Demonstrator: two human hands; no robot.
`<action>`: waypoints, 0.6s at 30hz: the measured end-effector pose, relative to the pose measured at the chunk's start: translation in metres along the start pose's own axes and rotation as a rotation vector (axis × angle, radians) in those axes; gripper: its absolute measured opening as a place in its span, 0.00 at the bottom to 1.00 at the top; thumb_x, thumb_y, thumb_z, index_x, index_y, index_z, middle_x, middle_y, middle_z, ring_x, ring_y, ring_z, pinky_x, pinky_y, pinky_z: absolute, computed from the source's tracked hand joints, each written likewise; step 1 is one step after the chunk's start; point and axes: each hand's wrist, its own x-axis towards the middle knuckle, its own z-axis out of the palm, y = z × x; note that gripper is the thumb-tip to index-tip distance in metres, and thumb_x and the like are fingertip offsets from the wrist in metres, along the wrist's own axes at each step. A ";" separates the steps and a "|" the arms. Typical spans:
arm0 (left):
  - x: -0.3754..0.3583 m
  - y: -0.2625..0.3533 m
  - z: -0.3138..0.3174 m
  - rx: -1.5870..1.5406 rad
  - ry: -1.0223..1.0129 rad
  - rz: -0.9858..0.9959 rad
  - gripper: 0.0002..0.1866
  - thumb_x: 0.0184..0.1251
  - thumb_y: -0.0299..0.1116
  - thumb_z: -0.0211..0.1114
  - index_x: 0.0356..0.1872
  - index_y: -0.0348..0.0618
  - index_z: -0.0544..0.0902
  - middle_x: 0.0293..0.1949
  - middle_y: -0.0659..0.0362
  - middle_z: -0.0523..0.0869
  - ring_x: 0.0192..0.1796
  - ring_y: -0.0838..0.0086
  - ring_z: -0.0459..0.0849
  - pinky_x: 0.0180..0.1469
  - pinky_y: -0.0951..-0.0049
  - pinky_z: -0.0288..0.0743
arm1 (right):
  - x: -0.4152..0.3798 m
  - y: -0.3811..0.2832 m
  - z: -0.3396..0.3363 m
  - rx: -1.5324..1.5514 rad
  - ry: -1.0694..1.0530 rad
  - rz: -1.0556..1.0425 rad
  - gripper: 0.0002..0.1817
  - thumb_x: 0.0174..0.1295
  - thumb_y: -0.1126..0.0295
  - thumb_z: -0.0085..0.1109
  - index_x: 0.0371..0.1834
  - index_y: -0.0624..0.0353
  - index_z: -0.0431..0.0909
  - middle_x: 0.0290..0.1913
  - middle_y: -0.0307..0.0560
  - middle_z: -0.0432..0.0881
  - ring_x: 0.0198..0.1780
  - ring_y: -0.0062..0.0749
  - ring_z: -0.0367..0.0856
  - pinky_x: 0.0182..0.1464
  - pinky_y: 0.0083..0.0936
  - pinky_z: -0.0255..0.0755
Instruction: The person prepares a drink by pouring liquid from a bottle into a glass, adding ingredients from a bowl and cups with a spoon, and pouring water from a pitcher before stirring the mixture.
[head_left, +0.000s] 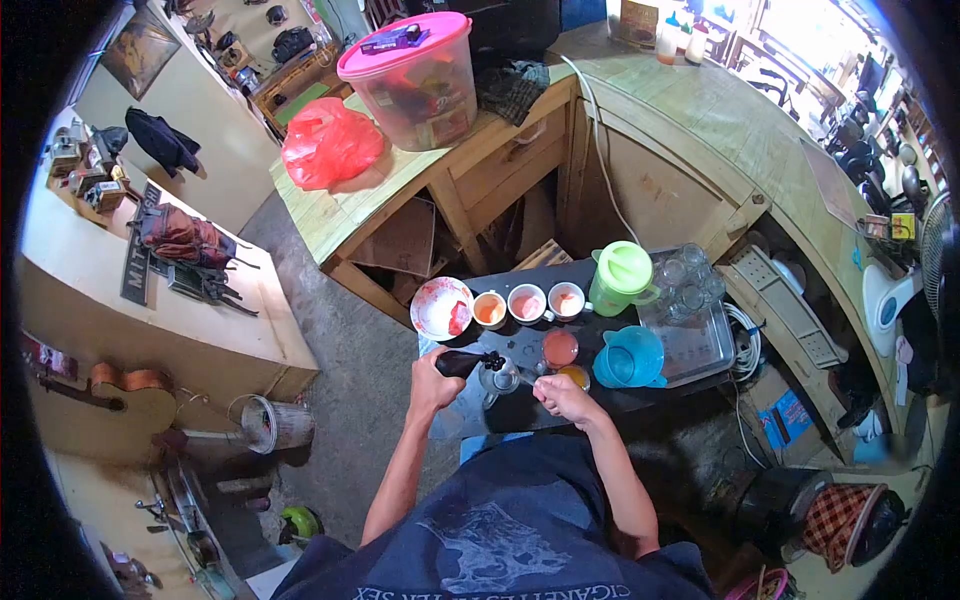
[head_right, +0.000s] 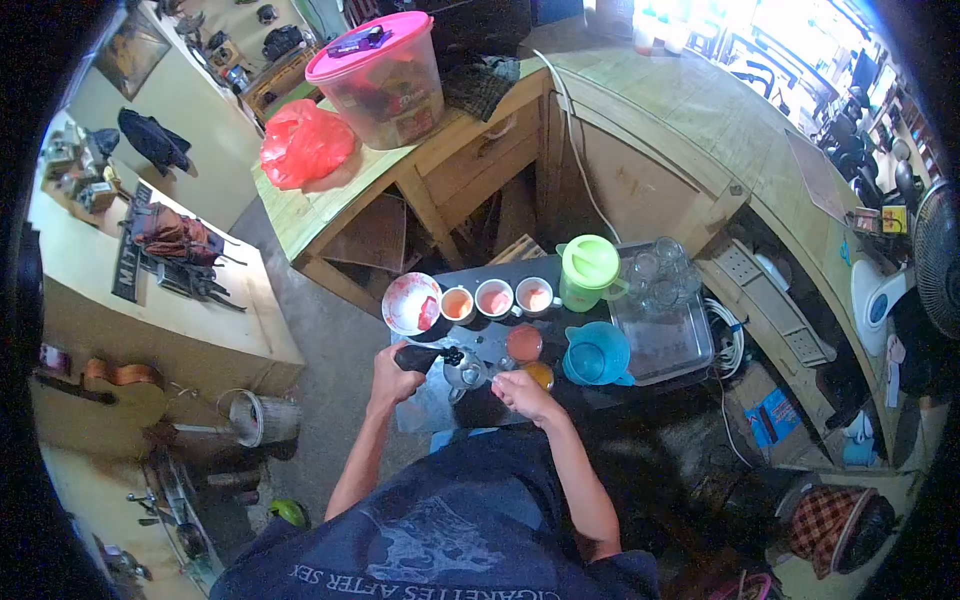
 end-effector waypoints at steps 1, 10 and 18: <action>0.000 -0.001 0.001 -0.012 -0.002 0.000 0.19 0.30 0.27 0.70 0.32 0.36 0.84 0.23 0.56 0.83 0.27 0.68 0.82 0.34 0.67 0.76 | 0.000 0.000 0.000 0.008 -0.002 0.000 0.15 0.76 0.64 0.46 0.28 0.52 0.69 0.22 0.25 0.57 0.19 0.09 0.51 0.21 0.14 0.44; -0.006 0.028 -0.003 0.094 -0.036 0.090 0.17 0.33 0.28 0.69 0.32 0.36 0.83 0.27 0.46 0.85 0.32 0.56 0.88 0.39 0.64 0.78 | 0.001 -0.003 0.000 0.020 0.003 0.014 0.15 0.76 0.63 0.46 0.27 0.51 0.69 0.21 0.24 0.58 0.19 0.09 0.51 0.20 0.14 0.44; -0.014 0.040 0.001 0.188 -0.051 0.147 0.15 0.37 0.27 0.66 0.32 0.38 0.83 0.27 0.45 0.85 0.34 0.49 0.87 0.39 0.59 0.78 | 0.000 -0.008 0.004 -0.007 0.016 0.005 0.17 0.77 0.62 0.46 0.26 0.51 0.69 0.20 0.24 0.57 0.18 0.09 0.50 0.20 0.15 0.43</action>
